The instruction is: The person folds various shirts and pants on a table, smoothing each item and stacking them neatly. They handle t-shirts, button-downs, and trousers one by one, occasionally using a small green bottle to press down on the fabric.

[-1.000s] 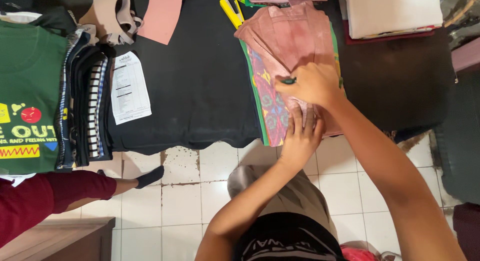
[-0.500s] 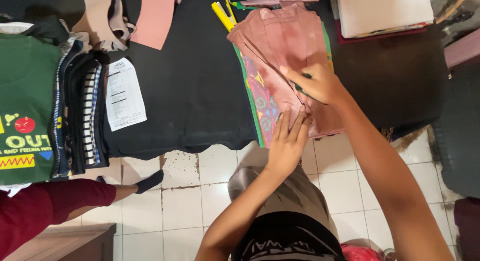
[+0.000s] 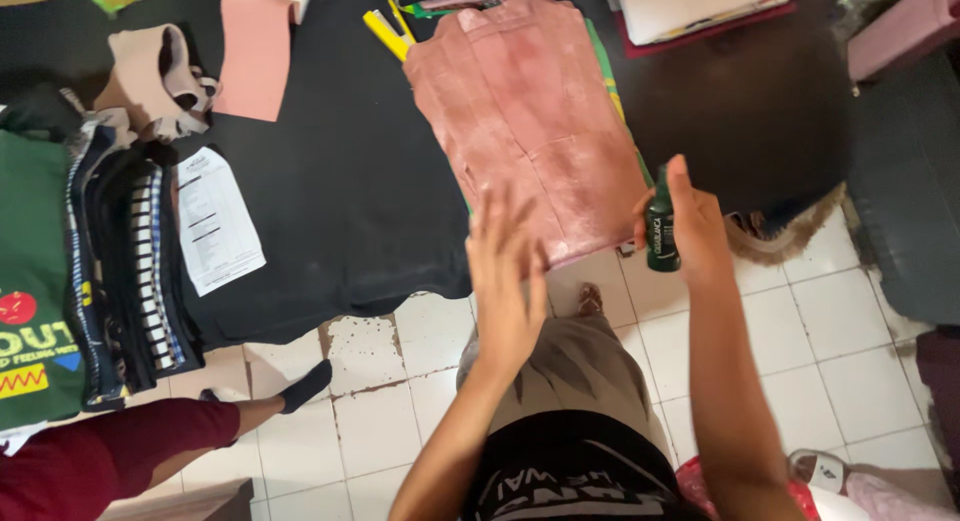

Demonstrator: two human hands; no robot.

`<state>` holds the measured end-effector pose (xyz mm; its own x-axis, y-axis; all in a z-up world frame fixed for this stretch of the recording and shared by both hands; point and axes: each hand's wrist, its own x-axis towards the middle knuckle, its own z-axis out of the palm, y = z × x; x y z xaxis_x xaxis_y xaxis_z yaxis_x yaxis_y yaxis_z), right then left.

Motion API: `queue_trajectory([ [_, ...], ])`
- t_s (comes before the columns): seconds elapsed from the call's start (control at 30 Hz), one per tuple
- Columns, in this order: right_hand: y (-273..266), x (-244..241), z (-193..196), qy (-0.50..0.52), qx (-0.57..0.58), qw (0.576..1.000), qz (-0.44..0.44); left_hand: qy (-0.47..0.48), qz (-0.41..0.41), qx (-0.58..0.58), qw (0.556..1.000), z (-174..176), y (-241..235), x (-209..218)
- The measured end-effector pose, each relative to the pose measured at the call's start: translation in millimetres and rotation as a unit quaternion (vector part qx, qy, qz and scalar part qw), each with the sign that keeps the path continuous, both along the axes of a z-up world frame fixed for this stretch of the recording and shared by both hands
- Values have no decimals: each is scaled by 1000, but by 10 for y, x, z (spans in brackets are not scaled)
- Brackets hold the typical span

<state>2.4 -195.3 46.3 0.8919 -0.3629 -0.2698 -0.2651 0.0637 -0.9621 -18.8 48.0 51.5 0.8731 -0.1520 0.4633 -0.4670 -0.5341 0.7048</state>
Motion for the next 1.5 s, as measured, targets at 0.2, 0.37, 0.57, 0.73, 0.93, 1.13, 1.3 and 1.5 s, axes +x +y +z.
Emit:
queue_trajectory([
  [0.2, -58, -433, -478, -37, 140, 984, -105, -35, -195, 120, 973, 13, -370, 282],
  [0.37, -148, -593, -595, -59, 36, 992, -101, -31, -223, 275, 935, -75, -684, 355],
  [0.57, -421, -472, -551, -31, 59, 991, -114, -84, -128, 327, 932, -336, -939, 342],
  [0.73, -643, -457, -490, -25, 68, 992, -107, -182, -35, 407, 894, -612, -1304, 343],
  [0.93, -909, -391, -447, -25, 89, 993, -75, -154, -62, 300, 939, -682, -1478, 419],
  [1.13, -937, -127, -335, -21, 151, 988, -19, 80, 26, -129, 988, -332, -1252, 461],
  [1.3, -609, 321, -236, 3, 141, 989, 50, -15, 142, -250, 958, -54, -1089, 550],
  [1.5, -332, 733, -165, -3, 45, 992, 117, -2, 201, -270, 942, -77, -1013, 543],
])
